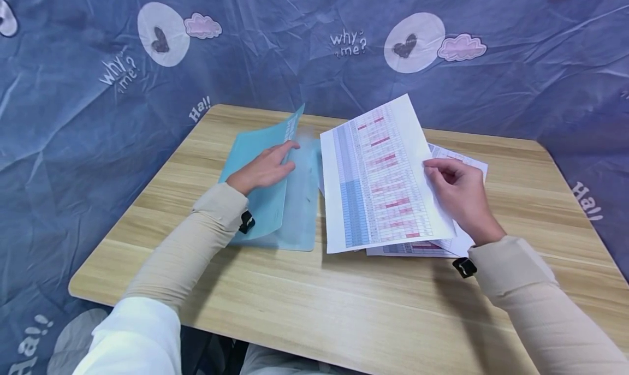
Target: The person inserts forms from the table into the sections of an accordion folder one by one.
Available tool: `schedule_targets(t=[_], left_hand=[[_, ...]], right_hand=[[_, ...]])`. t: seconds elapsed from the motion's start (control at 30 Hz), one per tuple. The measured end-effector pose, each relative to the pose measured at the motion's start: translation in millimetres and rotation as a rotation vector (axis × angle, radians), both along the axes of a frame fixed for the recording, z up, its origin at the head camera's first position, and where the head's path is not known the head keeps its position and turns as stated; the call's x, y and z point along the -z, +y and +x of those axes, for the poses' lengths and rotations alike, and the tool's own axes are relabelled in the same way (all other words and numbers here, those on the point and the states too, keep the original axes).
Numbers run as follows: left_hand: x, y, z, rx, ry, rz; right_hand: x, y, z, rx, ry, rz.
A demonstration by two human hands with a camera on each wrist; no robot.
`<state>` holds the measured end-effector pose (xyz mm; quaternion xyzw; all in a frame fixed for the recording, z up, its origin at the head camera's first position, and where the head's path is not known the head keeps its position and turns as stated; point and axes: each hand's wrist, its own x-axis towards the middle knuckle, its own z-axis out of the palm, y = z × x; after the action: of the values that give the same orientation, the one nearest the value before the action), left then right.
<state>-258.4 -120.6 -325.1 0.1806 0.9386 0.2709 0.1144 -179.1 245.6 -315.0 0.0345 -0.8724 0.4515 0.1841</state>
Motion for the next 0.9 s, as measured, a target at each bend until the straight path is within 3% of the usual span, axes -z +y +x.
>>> schedule_targets(t=[0.33,0.9], left_hand=[[-0.5,1,0.3,-0.021,-0.016,-0.004],[-0.1,1,0.7,-0.045,-0.027,-0.004]], right_hand=[[-0.2,-10,-5.4,-0.001,-0.005,0.037],[9.1,-30,-16.2,-0.024,-0.070,-0.016]])
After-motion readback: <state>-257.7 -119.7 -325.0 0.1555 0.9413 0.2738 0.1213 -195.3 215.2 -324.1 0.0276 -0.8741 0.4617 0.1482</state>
